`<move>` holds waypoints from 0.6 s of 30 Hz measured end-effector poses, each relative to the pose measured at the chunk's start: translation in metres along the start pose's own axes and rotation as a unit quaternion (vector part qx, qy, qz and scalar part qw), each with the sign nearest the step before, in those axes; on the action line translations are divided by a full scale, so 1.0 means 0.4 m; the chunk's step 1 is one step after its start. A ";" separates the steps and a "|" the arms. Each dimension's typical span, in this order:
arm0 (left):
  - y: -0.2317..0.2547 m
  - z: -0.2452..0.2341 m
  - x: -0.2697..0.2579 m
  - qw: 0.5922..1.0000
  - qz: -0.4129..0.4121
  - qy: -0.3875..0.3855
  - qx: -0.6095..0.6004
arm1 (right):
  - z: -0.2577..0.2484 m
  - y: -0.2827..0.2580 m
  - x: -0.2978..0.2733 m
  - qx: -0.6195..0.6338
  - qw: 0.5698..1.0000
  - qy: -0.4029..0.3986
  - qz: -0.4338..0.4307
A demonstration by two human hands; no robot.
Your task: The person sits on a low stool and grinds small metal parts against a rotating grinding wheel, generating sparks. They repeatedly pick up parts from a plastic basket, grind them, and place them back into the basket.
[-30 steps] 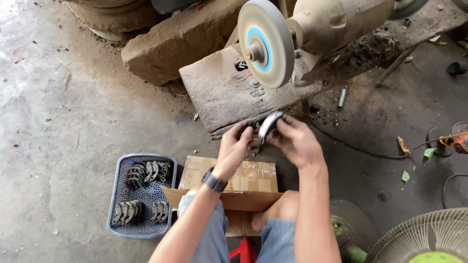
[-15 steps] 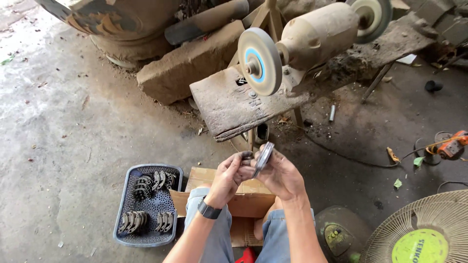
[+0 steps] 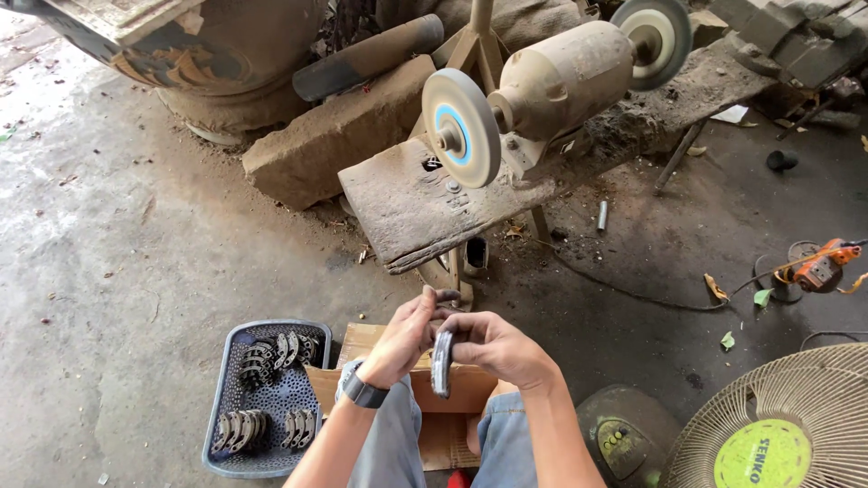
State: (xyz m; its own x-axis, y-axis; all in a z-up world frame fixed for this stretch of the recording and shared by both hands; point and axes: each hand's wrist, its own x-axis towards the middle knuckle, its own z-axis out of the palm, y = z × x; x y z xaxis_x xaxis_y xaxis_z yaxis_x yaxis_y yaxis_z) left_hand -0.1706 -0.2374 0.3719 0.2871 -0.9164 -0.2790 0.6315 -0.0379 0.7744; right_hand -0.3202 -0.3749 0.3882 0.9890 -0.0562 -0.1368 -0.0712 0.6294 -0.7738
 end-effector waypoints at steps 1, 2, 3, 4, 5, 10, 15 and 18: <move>0.006 0.005 0.002 1.000 -0.002 -0.001 0.000 | 0.007 -0.010 0.000 0.001 1.000 0.001 -0.001; 0.013 0.011 0.004 1.000 -0.008 0.008 0.013 | 0.014 -0.021 0.001 -0.018 0.999 0.004 0.026; 0.020 0.016 0.006 0.999 -0.014 0.016 0.026 | 0.022 -0.032 0.001 -0.038 0.998 0.007 0.053; 0.022 0.020 0.010 0.999 -0.014 0.016 0.026 | 0.016 -0.031 0.003 -0.037 0.998 0.007 0.053; 0.024 0.023 0.014 0.999 -0.026 0.027 0.025 | 0.011 -0.031 0.004 -0.043 0.998 -0.002 0.050; 0.011 0.014 0.043 0.997 -0.054 0.052 0.005 | -0.017 -0.019 0.010 -0.076 0.996 0.008 0.040; -0.064 -0.064 0.115 0.995 0.010 0.090 -0.050 | -0.061 -0.018 0.024 -0.111 0.993 0.022 0.023; -0.038 -0.063 0.153 0.984 0.083 0.160 0.009 | -0.060 -0.083 0.054 -0.142 0.985 0.096 -0.015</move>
State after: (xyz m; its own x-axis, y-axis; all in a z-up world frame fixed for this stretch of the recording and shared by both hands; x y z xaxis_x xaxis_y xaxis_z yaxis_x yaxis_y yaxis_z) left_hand -0.1442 -0.2830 0.3287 0.5988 -0.7381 -0.3110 0.5450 0.0910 0.8335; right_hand -0.2996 -0.4156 0.3962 0.9506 -0.2334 -0.2047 -0.1030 0.3850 -0.9171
